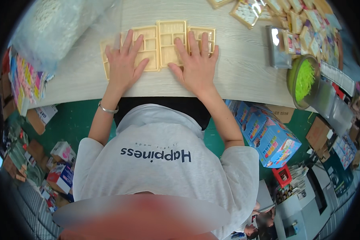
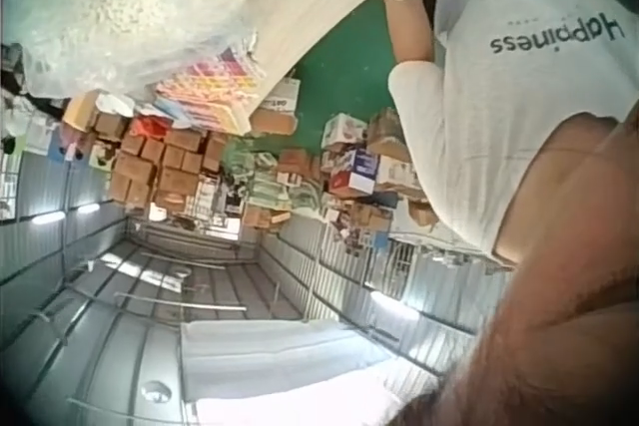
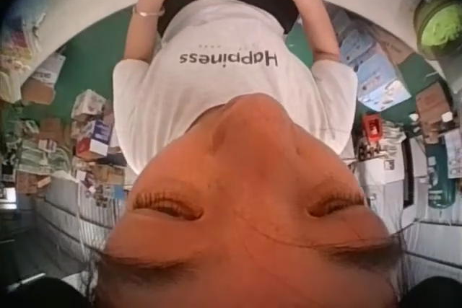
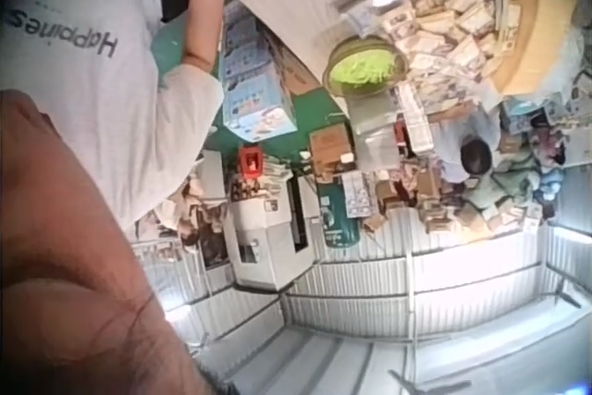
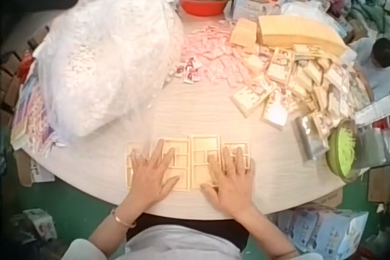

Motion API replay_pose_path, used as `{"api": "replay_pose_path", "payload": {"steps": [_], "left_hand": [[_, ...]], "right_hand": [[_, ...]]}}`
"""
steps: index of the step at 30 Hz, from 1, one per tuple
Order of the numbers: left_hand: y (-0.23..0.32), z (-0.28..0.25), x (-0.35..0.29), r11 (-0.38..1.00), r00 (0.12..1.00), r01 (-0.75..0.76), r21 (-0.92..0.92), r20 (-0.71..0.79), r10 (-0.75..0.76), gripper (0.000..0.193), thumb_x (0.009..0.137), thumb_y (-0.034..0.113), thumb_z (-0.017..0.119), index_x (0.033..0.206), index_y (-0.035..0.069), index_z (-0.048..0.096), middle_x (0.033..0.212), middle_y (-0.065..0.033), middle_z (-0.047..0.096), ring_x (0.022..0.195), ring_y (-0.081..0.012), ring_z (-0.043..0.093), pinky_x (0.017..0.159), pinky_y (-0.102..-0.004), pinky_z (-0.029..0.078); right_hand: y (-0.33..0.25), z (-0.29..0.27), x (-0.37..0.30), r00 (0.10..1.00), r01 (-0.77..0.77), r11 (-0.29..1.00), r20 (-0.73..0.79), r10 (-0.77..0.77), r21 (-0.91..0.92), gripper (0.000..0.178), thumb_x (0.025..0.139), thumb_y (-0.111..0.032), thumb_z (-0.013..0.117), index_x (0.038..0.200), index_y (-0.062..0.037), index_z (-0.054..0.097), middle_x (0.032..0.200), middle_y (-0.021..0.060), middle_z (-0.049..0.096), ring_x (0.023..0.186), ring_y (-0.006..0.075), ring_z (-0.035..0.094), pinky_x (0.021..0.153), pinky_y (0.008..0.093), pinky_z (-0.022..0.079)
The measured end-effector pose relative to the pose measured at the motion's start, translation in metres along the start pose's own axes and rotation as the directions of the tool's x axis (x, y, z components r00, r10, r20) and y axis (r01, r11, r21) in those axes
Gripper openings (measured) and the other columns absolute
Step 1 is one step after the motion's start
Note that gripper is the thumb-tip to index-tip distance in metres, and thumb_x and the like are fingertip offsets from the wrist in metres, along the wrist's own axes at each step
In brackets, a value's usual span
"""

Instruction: Filling plastic trays with white pellets and sealing them with adhesive labels.

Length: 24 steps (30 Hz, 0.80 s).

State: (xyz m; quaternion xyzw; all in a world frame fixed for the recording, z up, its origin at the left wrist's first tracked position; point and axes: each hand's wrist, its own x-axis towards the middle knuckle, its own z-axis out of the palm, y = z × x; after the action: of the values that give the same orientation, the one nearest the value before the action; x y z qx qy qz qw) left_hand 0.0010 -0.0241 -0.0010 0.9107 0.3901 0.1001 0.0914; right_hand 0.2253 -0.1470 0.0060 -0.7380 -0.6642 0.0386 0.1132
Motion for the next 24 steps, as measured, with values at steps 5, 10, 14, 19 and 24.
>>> {"api": "replay_pose_path", "payload": {"steps": [5,10,14,19,24], "left_hand": [[-0.014,0.009,-0.003,0.999,1.000,0.003,0.035,-0.006,-0.003,0.068,0.090,0.053,0.067,0.151,0.031,0.049,0.166,-0.0018,0.031,0.149,-0.0435,0.029,0.109,-0.0769,0.021],[0.024,0.001,0.021,0.995,0.997,-0.081,-0.061,-0.019,0.080,0.072,0.088,0.060,0.066,0.152,0.032,0.048,0.163,-0.0038,0.035,0.147,-0.0366,0.033,0.109,-0.0731,0.024],[0.031,0.006,0.022,0.982,0.983,-0.185,-0.036,-0.008,0.184,0.077,0.083,0.070,0.064,0.148,0.032,0.052,0.159,-0.0012,0.040,0.145,-0.0368,0.033,0.110,-0.0739,0.023],[0.033,0.006,0.022,0.983,0.983,-0.181,-0.042,-0.022,0.180,0.079,0.082,0.072,0.064,0.148,0.031,0.052,0.158,-0.0026,0.042,0.144,-0.0351,0.034,0.110,-0.0730,0.023],[0.026,-0.020,0.005,0.973,0.981,-0.160,-0.166,-0.138,0.138,0.077,0.079,0.066,0.073,0.143,0.028,0.057,0.154,-0.0061,0.046,0.137,-0.0334,0.042,0.108,-0.0629,0.032]], "right_hand": [[0.004,-0.007,0.011,0.991,-0.110,0.988,-0.067,0.118,0.112,0.074,0.095,-0.049,0.059,0.156,-0.0116,0.040,0.164,0.0206,0.028,0.150,0.0490,0.022,0.116,0.0669,0.020],[0.040,0.013,0.026,0.990,-0.116,0.992,-0.074,0.119,0.043,0.062,0.101,-0.039,0.052,0.155,-0.0101,0.040,0.163,0.0214,0.032,0.149,0.0507,0.023,0.119,0.0630,0.021],[0.044,0.016,0.036,0.986,-0.085,0.992,-0.137,0.097,0.090,0.056,0.103,-0.033,0.048,0.155,-0.0123,0.042,0.162,0.0217,0.034,0.149,0.0507,0.025,0.121,0.0593,0.022],[0.040,0.013,0.031,0.986,-0.105,0.991,-0.120,0.114,0.079,0.058,0.102,-0.035,0.052,0.156,-0.0153,0.042,0.162,0.0214,0.034,0.149,0.0506,0.025,0.120,0.0624,0.020],[0.012,-0.011,0.029,0.997,-0.048,0.999,-0.062,0.049,0.023,0.061,0.100,-0.037,0.054,0.156,-0.0161,0.042,0.162,0.0211,0.034,0.150,0.0505,0.023,0.119,0.0657,0.018]]}}
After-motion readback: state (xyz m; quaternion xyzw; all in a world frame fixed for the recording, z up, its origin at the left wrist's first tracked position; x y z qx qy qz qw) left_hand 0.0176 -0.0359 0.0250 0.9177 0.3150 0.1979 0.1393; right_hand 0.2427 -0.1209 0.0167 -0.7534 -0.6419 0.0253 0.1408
